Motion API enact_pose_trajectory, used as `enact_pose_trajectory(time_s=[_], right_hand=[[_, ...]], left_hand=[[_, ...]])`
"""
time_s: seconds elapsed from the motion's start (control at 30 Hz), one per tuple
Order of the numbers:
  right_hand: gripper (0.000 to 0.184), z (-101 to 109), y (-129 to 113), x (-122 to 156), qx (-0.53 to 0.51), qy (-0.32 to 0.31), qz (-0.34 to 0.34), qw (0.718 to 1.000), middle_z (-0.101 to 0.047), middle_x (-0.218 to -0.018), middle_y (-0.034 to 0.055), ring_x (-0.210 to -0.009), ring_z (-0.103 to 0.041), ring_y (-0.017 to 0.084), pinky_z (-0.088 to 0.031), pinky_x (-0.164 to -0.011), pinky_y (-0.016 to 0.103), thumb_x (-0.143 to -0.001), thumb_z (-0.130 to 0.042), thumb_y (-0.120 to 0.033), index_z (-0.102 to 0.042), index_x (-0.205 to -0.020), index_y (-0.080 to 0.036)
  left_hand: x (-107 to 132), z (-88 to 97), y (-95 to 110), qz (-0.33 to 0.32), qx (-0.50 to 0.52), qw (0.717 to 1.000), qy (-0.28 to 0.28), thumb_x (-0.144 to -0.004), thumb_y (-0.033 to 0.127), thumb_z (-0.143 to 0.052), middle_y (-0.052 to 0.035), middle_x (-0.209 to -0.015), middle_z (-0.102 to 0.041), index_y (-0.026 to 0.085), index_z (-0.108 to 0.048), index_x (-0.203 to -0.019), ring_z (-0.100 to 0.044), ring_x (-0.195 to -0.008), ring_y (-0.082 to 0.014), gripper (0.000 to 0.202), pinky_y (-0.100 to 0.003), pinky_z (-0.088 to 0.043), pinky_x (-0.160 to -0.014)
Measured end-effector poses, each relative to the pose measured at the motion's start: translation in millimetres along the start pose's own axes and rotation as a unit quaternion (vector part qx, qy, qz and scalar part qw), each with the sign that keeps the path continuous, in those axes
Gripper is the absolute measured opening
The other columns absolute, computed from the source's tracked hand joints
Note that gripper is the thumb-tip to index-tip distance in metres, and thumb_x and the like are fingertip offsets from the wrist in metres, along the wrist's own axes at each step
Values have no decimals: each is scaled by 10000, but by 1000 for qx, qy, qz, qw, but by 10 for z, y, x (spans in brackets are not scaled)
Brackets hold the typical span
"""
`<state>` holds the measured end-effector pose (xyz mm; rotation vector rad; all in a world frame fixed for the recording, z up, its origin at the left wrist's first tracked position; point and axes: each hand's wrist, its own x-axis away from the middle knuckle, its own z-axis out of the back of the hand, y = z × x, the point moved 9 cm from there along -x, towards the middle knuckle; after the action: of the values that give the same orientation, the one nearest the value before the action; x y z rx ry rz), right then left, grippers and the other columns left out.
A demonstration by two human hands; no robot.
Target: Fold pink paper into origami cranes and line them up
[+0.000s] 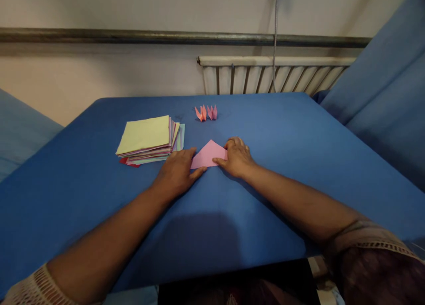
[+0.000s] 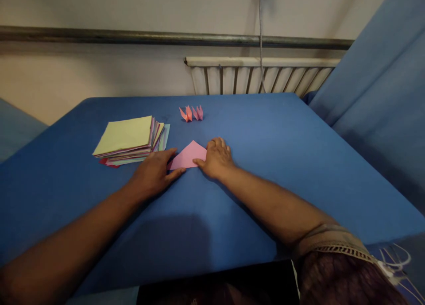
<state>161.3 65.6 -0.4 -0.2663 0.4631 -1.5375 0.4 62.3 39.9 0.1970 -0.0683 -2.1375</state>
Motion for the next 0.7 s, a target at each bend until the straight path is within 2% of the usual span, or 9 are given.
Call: enact_pose_trajectory(time_s=[0.1,0.2,0.27,0.33,0.4,0.5,0.57,0.6,0.7], right_hand=[[588,9,-11,-8,-3,-2,2,1000,-572,-1226,193,-1212,-499,363,-413,-997,515,-773,-704,-564,-581,-1155,-134],[552,29,-34,0,-25,11,17,999,-564,-1247,175,-1211,-504,341,-415,-1002,491,-765,-742,-483,-569,-1163,-141],[400,47,-76,2,-63,20,52,996,-562,-1280,149,-1234,-504,296,-397,-1032,465,-807,-718,-374,-584,-1119,-163],[179,86,-120,3,-118,30,97,988,-589,-1263,112,-1218,-531,236,-390,-1047,431,-841,-669,-267,-607,-989,-188],[64,163,-121,-6,-180,45,128,974,-632,-1197,82,-1139,-582,197,-417,-1020,397,-841,-653,-228,-595,-843,-202],[151,338,-23,-62,-275,68,130,950,-682,-1074,61,-1018,-633,187,-467,-956,372,-838,-666,-307,-582,-761,-208],[206,441,89,-127,-347,67,105,930,-701,-964,45,-957,-651,194,-486,-919,371,-840,-661,-404,-615,-811,-205],[247,461,140,-161,-386,52,88,917,-702,-907,36,-915,-658,197,-500,-881,367,-818,-677,-443,-629,-854,-204],[375,448,211,-197,-529,0,51,847,-711,-906,27,-879,-674,186,-520,-845,356,-749,-739,-452,-602,-996,-205]], left_hand=[[-61,-110,-12,6,39,999,4,-840,534,-624,-175,-1261,-642,106,-478,-1409,-578,-1148,-345,727,-484,-436,-1021],[-44,-94,-11,5,98,995,31,-811,486,-668,-140,-1225,-664,123,-452,-1428,-588,-1114,-318,748,-473,-439,-1015],[-23,-69,-61,24,156,986,47,-780,467,-696,-134,-1202,-671,108,-418,-1451,-604,-1078,-298,811,-448,-457,-988],[-15,-94,-124,50,212,975,37,-755,471,-710,-126,-1162,-681,105,-470,-1415,-627,-1009,-275,792,-407,-487,-917],[-22,-151,-166,69,254,965,9,-764,489,-683,-79,-1015,-709,142,-636,-1222,-636,-872,-236,577,-351,-501,-790],[-39,-165,-235,100,314,944,8,-783,498,-650,-4,-714,-653,175,-705,-832,-574,-668,-174,332,-272,-431,-609],[-39,-126,-291,129,390,911,44,-756,486,-694,12,-663,-628,170,-684,-764,-556,-628,-154,317,-249,-405,-573],[-35,-114,-309,141,444,883,62,-734,479,-725,8,-684,-647,164,-683,-776,-569,-636,-152,321,-246,-417,-580],[-14,-156,-298,173,608,771,80,-676,475,-792,-32,-787,-718,142,-687,-876,-641,-696,-179,402,-278,-497,-658]])
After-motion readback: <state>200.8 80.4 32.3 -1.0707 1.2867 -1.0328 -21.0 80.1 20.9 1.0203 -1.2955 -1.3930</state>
